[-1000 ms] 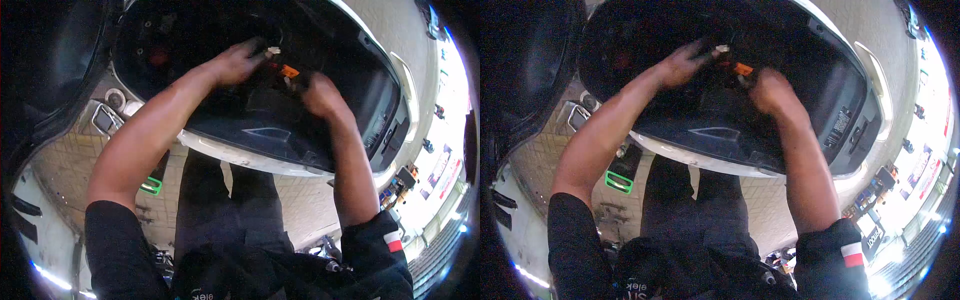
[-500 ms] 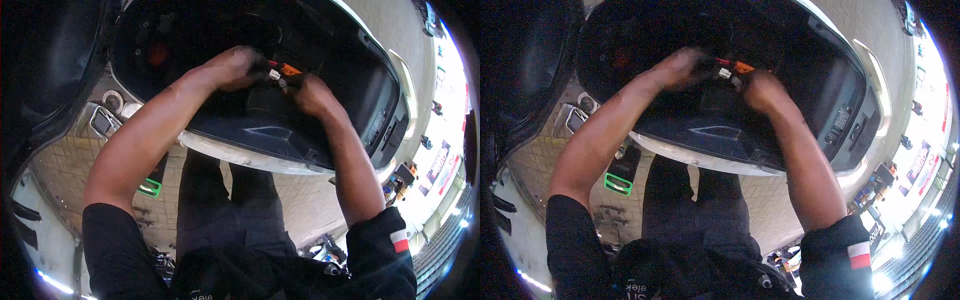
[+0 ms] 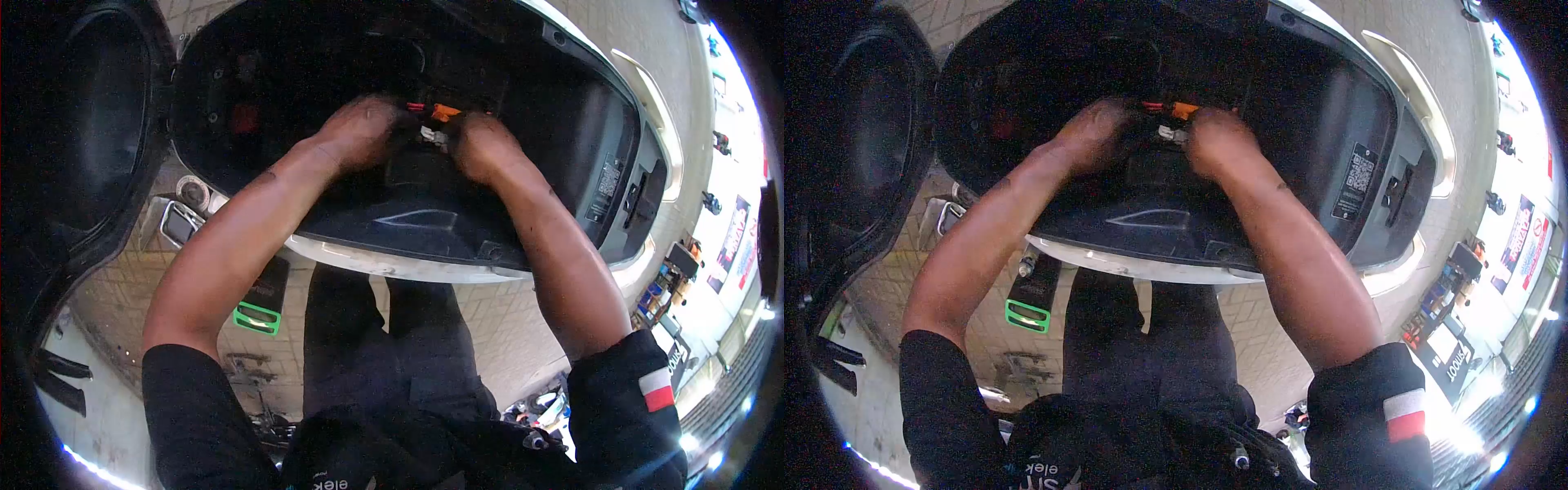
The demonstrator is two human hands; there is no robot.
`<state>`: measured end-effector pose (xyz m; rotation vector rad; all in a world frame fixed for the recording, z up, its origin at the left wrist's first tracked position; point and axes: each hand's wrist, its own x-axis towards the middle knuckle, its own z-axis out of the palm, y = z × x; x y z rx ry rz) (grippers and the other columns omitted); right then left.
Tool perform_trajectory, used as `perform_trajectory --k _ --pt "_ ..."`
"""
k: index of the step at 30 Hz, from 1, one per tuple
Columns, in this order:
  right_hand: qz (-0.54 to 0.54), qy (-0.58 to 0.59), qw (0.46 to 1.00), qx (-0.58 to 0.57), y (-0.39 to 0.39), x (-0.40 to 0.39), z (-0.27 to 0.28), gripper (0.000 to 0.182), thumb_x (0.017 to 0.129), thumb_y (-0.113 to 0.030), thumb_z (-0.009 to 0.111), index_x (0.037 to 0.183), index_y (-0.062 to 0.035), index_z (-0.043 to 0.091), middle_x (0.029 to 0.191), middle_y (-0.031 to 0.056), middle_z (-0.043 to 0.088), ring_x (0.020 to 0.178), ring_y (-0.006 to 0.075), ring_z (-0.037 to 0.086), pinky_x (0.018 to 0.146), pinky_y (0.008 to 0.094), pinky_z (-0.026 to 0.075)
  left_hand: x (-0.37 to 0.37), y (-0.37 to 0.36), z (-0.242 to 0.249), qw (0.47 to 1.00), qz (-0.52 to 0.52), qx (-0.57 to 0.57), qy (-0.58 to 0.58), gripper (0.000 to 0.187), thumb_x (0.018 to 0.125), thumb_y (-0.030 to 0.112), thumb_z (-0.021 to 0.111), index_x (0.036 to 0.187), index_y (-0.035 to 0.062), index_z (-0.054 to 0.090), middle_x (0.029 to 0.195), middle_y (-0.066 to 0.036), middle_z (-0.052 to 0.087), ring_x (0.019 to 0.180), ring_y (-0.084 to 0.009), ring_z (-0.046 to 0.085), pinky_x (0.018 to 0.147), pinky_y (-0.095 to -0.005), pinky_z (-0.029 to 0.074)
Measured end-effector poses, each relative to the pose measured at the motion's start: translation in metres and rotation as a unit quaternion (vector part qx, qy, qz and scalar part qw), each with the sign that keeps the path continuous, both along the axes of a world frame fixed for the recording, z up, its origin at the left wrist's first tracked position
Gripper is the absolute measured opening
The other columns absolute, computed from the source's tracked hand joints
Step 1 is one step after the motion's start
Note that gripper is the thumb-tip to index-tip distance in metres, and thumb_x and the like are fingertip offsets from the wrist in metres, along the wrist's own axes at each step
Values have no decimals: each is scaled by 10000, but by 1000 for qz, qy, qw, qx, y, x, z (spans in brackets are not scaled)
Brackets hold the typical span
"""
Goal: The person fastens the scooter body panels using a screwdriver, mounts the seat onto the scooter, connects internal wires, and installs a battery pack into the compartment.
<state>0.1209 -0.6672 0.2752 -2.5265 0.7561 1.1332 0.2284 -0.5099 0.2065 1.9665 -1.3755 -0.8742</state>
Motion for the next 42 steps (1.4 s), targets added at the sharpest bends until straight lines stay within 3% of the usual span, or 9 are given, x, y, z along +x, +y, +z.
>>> perform_trajectory --k 6,11,16,24,31,33,34,36,42 --pt "14 0 1000 -11 -2 -3 -9 245 830 -195 626 1010 -35 672 1021 220 639 985 361 613 841 429 488 -1 -2 6 1000 10 1 -26 235 867 241 570 1045 120 664 1048 -164 630 989 -354 586 843 -433 481" --pt "-9 -3 1000 -9 -1 -5 -11 230 788 -50 583 998 -8 664 1064 210 639 999 347 625 844 430 516 -4 -2 9 998 14 43 -44 242 859 251 578 1046 124 666 1032 -156 640 975 -345 596 839 -428 485" --pt "-11 -4 1000 -7 -1 -3 -12 241 833 -188 617 1005 -28 672 994 221 643 954 364 622 832 437 492 -4 -3 11 999 6 31 -21 228 859 201 560 1048 128 666 1038 -154 640 978 -339 597 853 -428 481" --pt "-1 -33 999 -21 4 -4 -8 250 835 -219 624 985 -25 675 975 224 646 941 373 622 810 444 497 -5 -4 16 985 -75 92 -124 307 831 125 538 1119 158 636 1281 -97 531 1134 -307 533 967 -430 427" --pt "-31 -54 998 -29 6 -6 -12 215 814 -138 600 966 2 660 981 235 638 933 383 619 807 440 503 -11 -7 27 984 -23 90 -150 321 848 128 505 1146 145 624 1371 -141 442 1163 -348 509 1024 -451 372" --pt "-16 -59 998 -34 6 -9 -11 205 802 -108 592 960 6 656 982 237 636 929 387 619 808 437 505 -10 -5 18 967 -43 16 -249 331 848 130 495 1153 145 624 1354 -161 455 1189 -344 488 1035 -445 362" --pt "15 -77 996 -33 6 -10 -10 202 790 -88 583 953 9 652 977 239 636 922 388 621 806 436 507 -11 -6 11 967 -42 15 -249 331 848 130 495 1153 145 624 1354 -161 455 1189 -344 488 1035 -445 362" --pt "45 -96 994 -31 6 -9 -8 199 779 -68 575 946 12 648 971 240 635 915 390 622 805 435 509 -15 -7 -4 993 78 -5 -92 345 832 118 498 1150 148 628 1321 -152 490 1207 -343 467 1038 -443 361" --pt "20 -91 996 8 7 -2 -1 204 772 -52 569 944 24 647 971 252 633 934 391 619 798 452 507 -14 -7 3 995 22 -37 -86 325 822 178 582 1140 131 629 1231 -149 558 1164 -356 493 1007 -438 391"
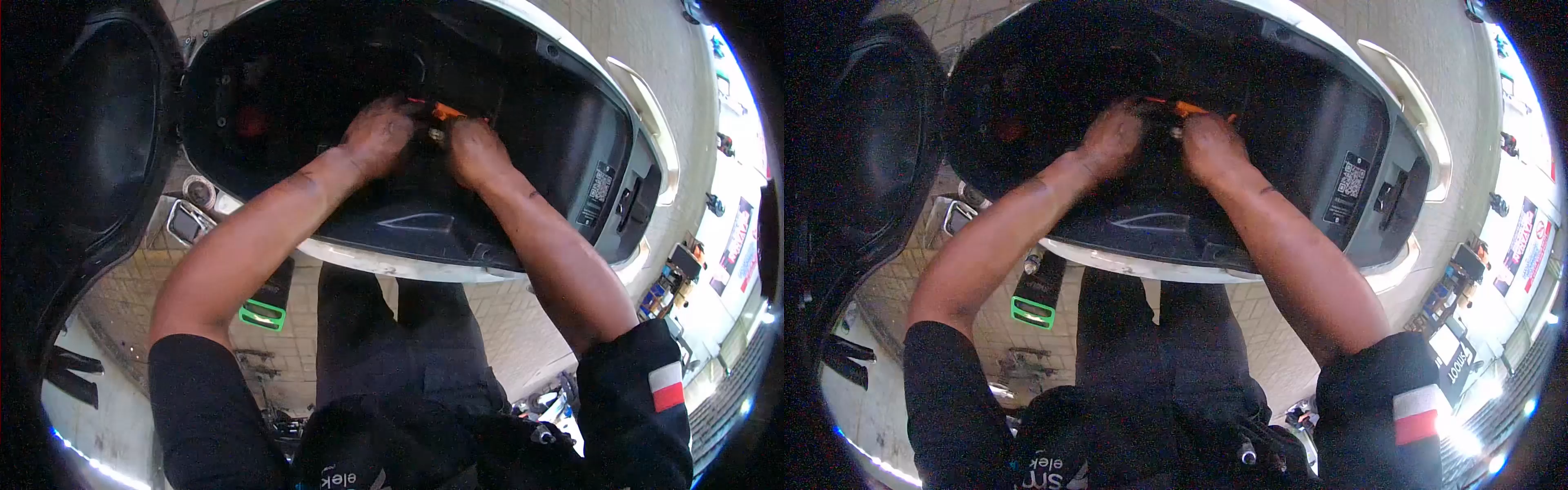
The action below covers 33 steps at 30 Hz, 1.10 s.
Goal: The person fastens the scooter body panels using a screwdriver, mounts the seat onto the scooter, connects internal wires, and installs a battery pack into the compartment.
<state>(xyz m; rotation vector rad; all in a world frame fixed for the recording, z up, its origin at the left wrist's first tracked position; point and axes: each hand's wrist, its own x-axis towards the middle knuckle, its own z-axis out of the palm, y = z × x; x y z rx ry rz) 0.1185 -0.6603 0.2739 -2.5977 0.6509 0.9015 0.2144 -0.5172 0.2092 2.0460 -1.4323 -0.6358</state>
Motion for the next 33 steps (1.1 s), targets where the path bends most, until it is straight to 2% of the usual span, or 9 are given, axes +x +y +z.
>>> perform_trajectory --k 3,5,7,9,12,16,18,22,33 --pt "-6 -7 1000 4 -3 6 -4 198 774 -45 561 939 24 645 973 259 630 936 398 617 799 460 505 20 -5 21 989 50 74 116 324 832 239 614 1134 122 629 1213 -150 568 1129 -357 515 977 -437 415" --pt "-22 38 999 2 1 8 5 183 785 -60 563 929 22 641 951 253 632 915 399 619 784 463 505 57 9 17 932 258 20 253 325 838 284 620 1114 115 637 1214 -167 561 1114 -358 528 968 -434 423" --pt "2 17 1000 -21 -2 -4 -2 191 790 -76 573 944 19 636 939 248 634 903 398 619 778 463 505 93 43 -19 893 447 36 -22 447 848 311 638 1174 11 580 1172 -209 594 1092 -346 570 931 -416 447" --pt "36 -1 999 -40 -8 -7 -7 200 795 -91 583 959 15 631 927 242 635 892 397 618 773 463 504 109 78 -63 856 458 239 4 479 840 343 633 1176 6 579 1161 -218 600 1070 -372 580 913 -425 462" --pt "32 -32 997 -55 -16 -1 -6 291 800 -168 636 1042 -13 595 937 231 634 895 398 611 782 461 491 96 82 -68 845 478 239 -16 491 851 350 599 1193 -1 567 1128 -224 614 1054 -387 588 899 -436 474" --pt "27 -102 993 -50 -12 -3 -18 319 805 -215 643 1053 -20 593 941 229 635 903 403 608 769 466 490 105 75 -87 833 394 385 -51 545 806 167 561 1331 77 445 1290 -205 519 1193 -349 510 1003 -424 413" --pt "-3 -108 993 -45 -7 1 -19 319 809 -228 644 1057 -33 598 943 233 635 903 400 612 753 468 496 108 77 -78 818 404 393 115 441 812 181 570 1237 63 547 1232 -188 569 1151 -338 547 980 -422 434" --pt "-29 -58 995 -70 -3 8 -14 334 805 -216 649 1091 -56 589 940 236 636 889 400 619 739 472 507 87 52 -16 855 326 392 95 395 818 242 602 1167 57 602 1196 -168 597 1124 -337 562 968 -411 443" --pt "-13 -134 988 -81 3 8 1 400 817 -277 643 1160 -86 566 991 216 633 915 397 615 780 471 505 43 17 13 957 109 153 221 498 855 288 592 1300 94 481 1276 -199 522 1190 -363 487 994 -398 408"
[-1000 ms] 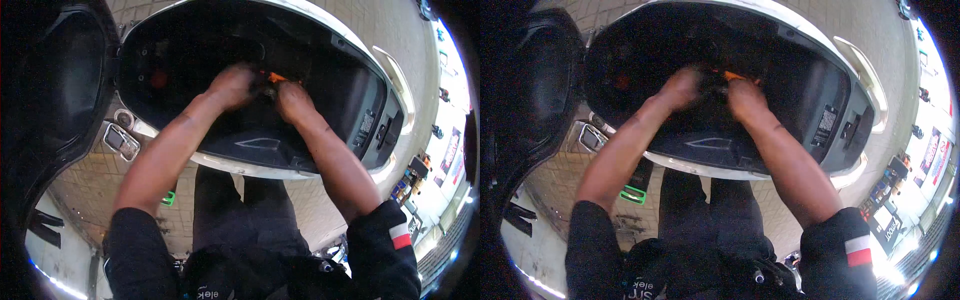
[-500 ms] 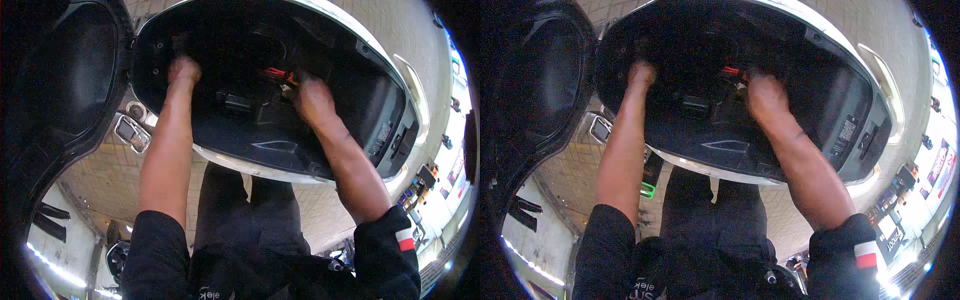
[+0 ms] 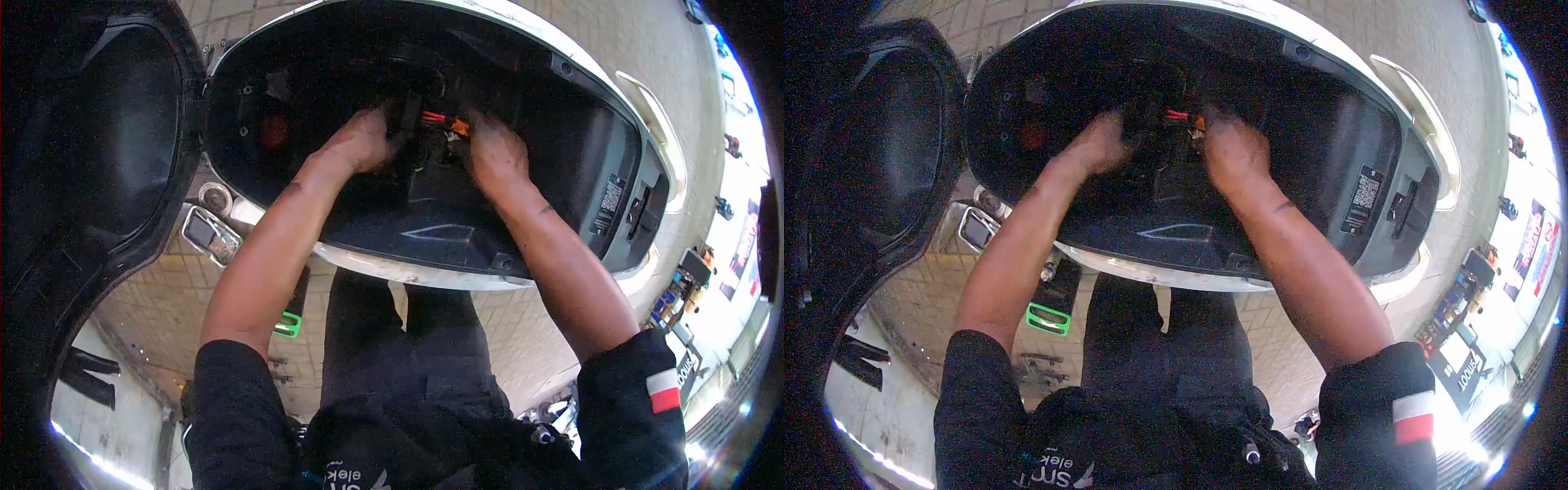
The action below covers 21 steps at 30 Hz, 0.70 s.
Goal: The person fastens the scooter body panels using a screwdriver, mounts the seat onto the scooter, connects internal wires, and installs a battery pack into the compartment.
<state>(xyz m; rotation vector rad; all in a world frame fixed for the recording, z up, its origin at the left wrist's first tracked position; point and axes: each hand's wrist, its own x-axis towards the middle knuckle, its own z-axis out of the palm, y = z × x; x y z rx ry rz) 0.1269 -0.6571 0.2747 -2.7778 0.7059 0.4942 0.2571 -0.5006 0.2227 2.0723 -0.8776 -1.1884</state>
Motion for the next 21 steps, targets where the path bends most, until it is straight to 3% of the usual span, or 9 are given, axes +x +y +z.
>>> perform_trajectory --k 4,6,10,12,15,17,19,21 --pt "-47 2 999 1 -1 4 -2 399 848 -352 604 1148 -89 587 1012 215 630 964 393 601 809 467 493 -1 0 -6 999 -19 -32 19 500 841 278 606 1283 73 492 1261 -206 532 1183 -366 493 996 -394 408" --pt "-96 162 981 43 -4 11 1 387 893 -374 532 1158 -100 597 1070 217 619 1024 398 577 854 465 474 -3 -3 -11 998 -17 -43 37 507 838 277 610 1285 71 489 1256 -211 534 1182 -365 495 996 -396 408" --pt "-73 132 986 74 -20 -3 -25 389 920 -361 487 1186 -92 577 1122 230 598 1061 406 561 890 470 456 -9 -5 -11 997 -7 -69 26 539 829 296 632 1294 68 481 1243 -219 542 1183 -361 499 992 -398 412" --pt "-72 176 979 79 -22 -2 -26 398 924 -348 474 1214 -90 559 1146 236 587 1070 405 559 904 473 448 -11 -8 -22 999 -14 -51 11 541 827 308 641 1283 59 492 1241 -221 543 1179 -364 501 991 -402 412" --pt "-58 194 976 77 -11 13 1 312 878 -252 506 1094 -72 641 1084 200 632 1014 371 608 860 453 495 -10 -12 -25 999 -45 4 -3 538 834 343 638 1265 47 513 1244 -221 542 1178 -370 500 995 -406 407" --pt "-56 207 973 81 -7 14 2 341 888 -292 508 1132 -75 604 1123 221 601 1060 386 572 888 461 466 -7 -12 -22 997 -68 38 -2 535 843 367 626 1257 44 523 1249 -220 540 1181 -373 496 998 -407 402" --pt "-58 224 969 84 -4 18 8 377 899 -332 509 1171 -77 567 1162 241 569 1106 401 537 917 468 437 -6 -9 -12 995 -23 -9 91 511 871 410 575 1240 59 545 1258 -218 534 1191 -376 484 1005 -410 390" --pt "-115 199 971 64 -5 22 16 357 869 -307 569 1139 -73 578 1156 236 566 1082 398 548 897 456 450 -9 -11 -23 997 -34 4 71 504 883 420 550 1251 76 539 1267 -215 529 1199 -374 478 1006 -410 387"
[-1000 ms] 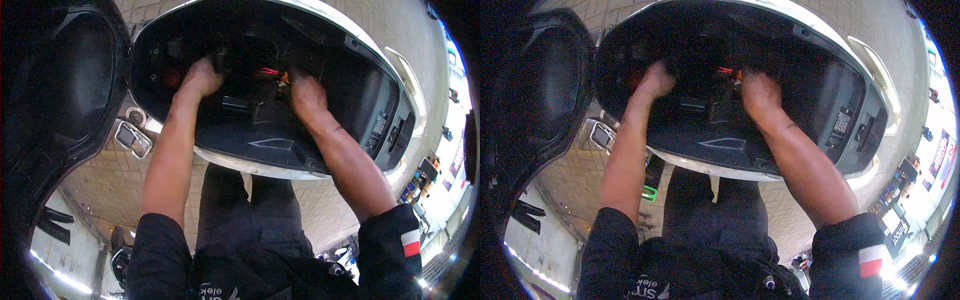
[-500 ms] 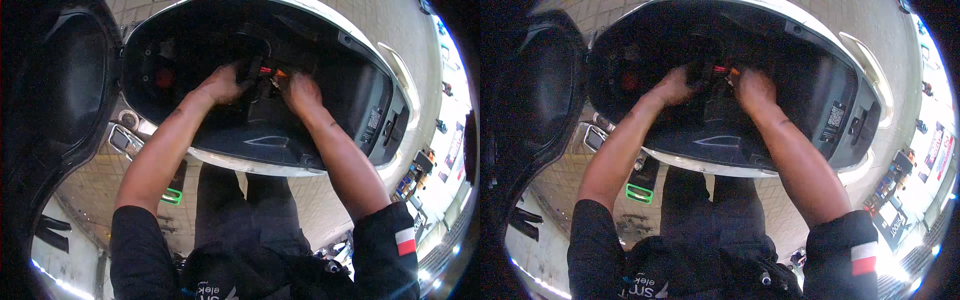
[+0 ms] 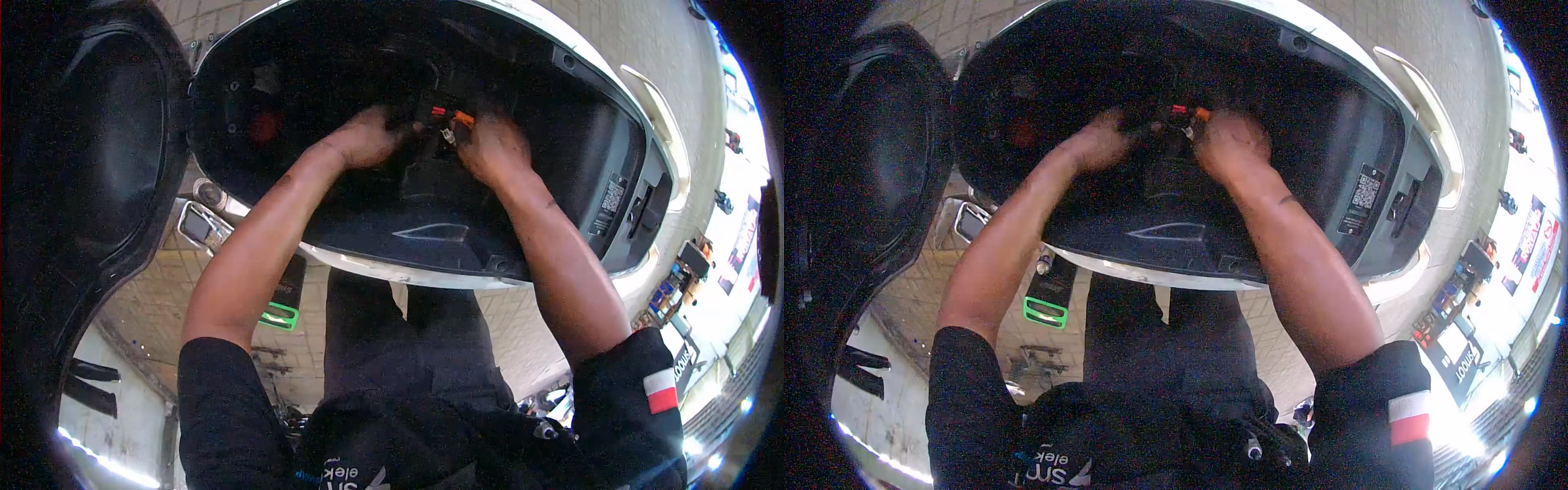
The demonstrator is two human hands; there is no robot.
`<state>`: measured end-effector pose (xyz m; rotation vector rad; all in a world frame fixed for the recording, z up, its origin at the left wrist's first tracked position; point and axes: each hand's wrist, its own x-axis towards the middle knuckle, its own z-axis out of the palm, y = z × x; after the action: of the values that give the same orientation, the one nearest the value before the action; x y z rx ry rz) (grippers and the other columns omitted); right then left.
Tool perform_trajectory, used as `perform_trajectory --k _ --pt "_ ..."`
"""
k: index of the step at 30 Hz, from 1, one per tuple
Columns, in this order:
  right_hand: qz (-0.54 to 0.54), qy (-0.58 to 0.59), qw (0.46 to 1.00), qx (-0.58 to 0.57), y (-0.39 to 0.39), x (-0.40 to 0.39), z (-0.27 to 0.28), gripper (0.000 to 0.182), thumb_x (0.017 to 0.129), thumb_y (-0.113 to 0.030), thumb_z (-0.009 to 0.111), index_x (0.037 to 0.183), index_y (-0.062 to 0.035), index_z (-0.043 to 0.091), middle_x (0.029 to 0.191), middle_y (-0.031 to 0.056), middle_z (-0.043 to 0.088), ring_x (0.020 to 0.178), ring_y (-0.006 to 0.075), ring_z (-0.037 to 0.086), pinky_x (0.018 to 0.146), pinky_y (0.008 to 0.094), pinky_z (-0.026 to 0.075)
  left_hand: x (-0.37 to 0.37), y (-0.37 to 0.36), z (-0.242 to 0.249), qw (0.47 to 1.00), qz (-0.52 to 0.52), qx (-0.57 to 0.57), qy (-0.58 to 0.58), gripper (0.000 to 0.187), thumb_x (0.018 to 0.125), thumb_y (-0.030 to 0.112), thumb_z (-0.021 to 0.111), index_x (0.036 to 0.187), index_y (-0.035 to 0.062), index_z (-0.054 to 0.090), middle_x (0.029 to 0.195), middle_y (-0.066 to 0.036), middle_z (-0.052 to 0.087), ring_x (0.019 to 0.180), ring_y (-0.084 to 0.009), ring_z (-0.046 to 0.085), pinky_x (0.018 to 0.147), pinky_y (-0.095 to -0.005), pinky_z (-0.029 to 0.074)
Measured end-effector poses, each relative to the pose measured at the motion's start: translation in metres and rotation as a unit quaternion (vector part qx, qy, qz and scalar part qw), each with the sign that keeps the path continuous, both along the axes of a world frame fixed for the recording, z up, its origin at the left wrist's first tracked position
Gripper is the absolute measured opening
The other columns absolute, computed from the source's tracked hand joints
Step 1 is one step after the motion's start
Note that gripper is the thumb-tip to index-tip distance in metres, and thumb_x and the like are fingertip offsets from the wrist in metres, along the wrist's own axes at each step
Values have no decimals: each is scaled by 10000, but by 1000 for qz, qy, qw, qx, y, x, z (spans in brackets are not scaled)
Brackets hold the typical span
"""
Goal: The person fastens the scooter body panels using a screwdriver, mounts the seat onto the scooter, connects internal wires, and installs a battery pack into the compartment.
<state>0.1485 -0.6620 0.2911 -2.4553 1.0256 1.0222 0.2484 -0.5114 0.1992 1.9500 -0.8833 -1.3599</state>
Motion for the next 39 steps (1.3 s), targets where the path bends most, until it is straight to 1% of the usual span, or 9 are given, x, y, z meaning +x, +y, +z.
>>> perform_trajectory --k 1,3,15,21,26,28,32,35,39 --pt "3 1 1000 -1 0 -3 -2 357 869 -307 569 1139 -73 578 1156 236 566 1082 398 548 897 456 450 0 -1 -5 1000 -7 12 -26 497 896 429 526 1262 93 533 1276 -211 524 1207 -371 471 1007 -410 384" --pt "65 -248 966 -33 2 -14 -11 341 845 -280 615 1122 -82 599 1124 219 579 1022 389 577 843 450 477 0 -1 -7 1000 0 -21 -20 481 905 417 516 1272 105 526 1288 -205 516 1209 -368 471 1008 -412 382" --pt "156 -125 978 -68 8 -14 -19 252 865 -206 565 1102 -164 638 1092 180 582 934 369 615 766 453 517 8 -8 8 999 -7 -19 37 422 916 366 523 1267 132 543 1256 -173 554 1174 -349 510 993 -393 397" --pt "139 -188 971 -55 10 -15 -14 258 855 -125 523 1086 -147 635 1074 188 582 924 383 601 769 459 510 -3 -4 -10 998 35 -36 46 452 896 401 553 1272 151 548 1264 -164 553 1184 -341 503 1006 -384 387" --pt "226 -216 949 -34 15 -24 -15 435 806 -53 507 1214 -189 572 1053 192 585 948 382 592 780 466 502 6 2 -19 996 26 -87 21 503 868 441 584 1281 158 543 1281 -136 552 1199 -305 501 1021 -375 373" --pt "204 -91 975 3 11 -13 -7 532 793 -38 509 1289 -233 515 1083 197 565 951 386 591 794 462 507 16 5 -30 992 -17 -89 88 515 851 445 605 1287 179 540 1284 -117 556 1199 -278 505 1025 -368 370" --pt "244 -152 957 -35 18 -21 -6 524 799 -83 515 1294 -253 514 1016 158 586 862 340 627 713 457 536 19 6 -37 993 -12 -84 76 528 830 447 629 1291 207 537 1289 -105 555 1206 -270 501 1027 -360 368" --pt "217 -100 971 7 17 -15 0 614 790 -18 494 1350 -265 451 1138 204 526 946 382 596 770 457 518 16 0 -41 993 -23 -61 96 547 813 463 642 1295 226 535 1295 -94 553 1197 -264 509 1030 -364 363" --pt "241 -111 964 32 21 -13 -4 671 792 -34 488 1401 -287 367 1028 185 590 877 373 621 742 446 527 23 -2 -35 992 -53 -74 90 523 830 456 620 1274 188 555 1286 -100 559 1180 -272 521 1023 -378 370"
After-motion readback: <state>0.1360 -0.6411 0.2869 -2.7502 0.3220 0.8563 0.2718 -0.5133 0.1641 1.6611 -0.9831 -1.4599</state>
